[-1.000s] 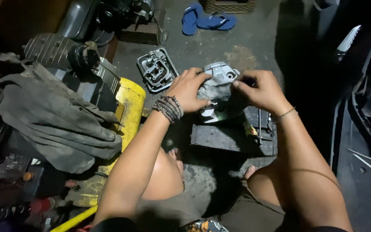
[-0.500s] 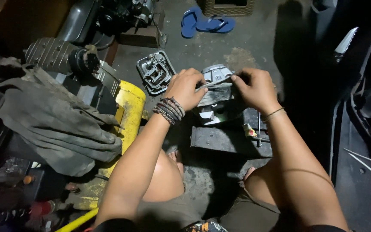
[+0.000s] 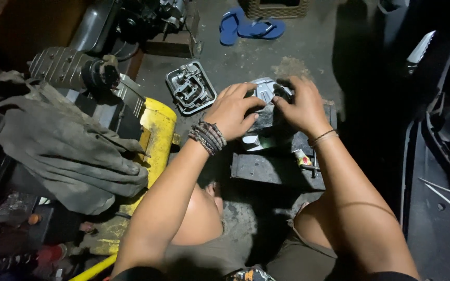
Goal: Cleaning and inspecting a motorcycle cylinder head using a cloth in a workshop environment.
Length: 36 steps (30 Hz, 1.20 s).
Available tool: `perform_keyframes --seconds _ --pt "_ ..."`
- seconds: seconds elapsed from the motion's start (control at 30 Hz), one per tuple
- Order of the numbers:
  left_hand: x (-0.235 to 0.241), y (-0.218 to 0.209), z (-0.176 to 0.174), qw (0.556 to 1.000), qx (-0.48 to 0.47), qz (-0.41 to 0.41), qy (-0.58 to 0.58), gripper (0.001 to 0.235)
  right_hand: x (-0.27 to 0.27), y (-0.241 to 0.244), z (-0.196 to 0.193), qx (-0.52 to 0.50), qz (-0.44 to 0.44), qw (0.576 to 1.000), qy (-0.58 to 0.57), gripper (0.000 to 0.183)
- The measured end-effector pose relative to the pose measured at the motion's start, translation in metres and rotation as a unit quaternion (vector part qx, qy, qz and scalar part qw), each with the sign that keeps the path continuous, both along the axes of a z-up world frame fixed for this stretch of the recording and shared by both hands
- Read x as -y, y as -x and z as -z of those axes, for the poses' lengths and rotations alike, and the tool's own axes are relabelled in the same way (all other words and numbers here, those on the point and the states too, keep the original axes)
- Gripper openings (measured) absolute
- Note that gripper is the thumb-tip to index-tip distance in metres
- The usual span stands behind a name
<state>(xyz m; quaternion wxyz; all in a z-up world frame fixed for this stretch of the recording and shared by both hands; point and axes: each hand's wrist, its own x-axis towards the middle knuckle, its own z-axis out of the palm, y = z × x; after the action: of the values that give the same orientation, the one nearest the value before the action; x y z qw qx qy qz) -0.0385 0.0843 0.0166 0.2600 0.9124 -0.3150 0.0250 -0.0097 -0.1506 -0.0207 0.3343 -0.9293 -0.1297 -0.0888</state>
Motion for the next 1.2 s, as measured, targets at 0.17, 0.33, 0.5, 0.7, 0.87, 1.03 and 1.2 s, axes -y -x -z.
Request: perform_keyframes --seconds 0.17,0.33,0.5,0.7,0.87,1.03,1.2 --pt "0.003 0.008 -0.015 0.999 0.015 -0.006 -0.029 0.023 -0.004 0.001 0.000 -0.005 0.002 1.000 0.015 0.044" --pt "-0.001 0.008 0.004 0.995 0.058 -0.021 -0.076 0.027 -0.006 -0.006 0.011 -0.002 0.007 0.999 0.040 0.046" --pt "0.004 0.003 0.010 0.993 0.041 -0.057 -0.093 0.051 -0.025 -0.011 0.002 -0.036 0.057 0.997 0.033 0.050" --pt "-0.001 -0.004 0.021 0.992 -0.033 -0.071 -0.096 0.067 -0.015 -0.028 0.014 -0.113 0.040 0.993 0.009 0.053" --pt "-0.001 -0.008 0.028 0.991 -0.094 -0.061 -0.075 0.062 -0.006 -0.022 -0.002 -0.166 0.017 0.986 0.009 0.062" --pt "0.000 -0.007 0.026 0.991 -0.097 -0.054 -0.078 0.051 -0.016 -0.029 0.006 -0.124 0.053 0.991 0.025 0.049" --pt "-0.004 -0.002 0.009 0.986 -0.140 -0.040 -0.081 0.047 -0.018 -0.018 -0.028 -0.173 0.002 0.983 0.062 0.057"
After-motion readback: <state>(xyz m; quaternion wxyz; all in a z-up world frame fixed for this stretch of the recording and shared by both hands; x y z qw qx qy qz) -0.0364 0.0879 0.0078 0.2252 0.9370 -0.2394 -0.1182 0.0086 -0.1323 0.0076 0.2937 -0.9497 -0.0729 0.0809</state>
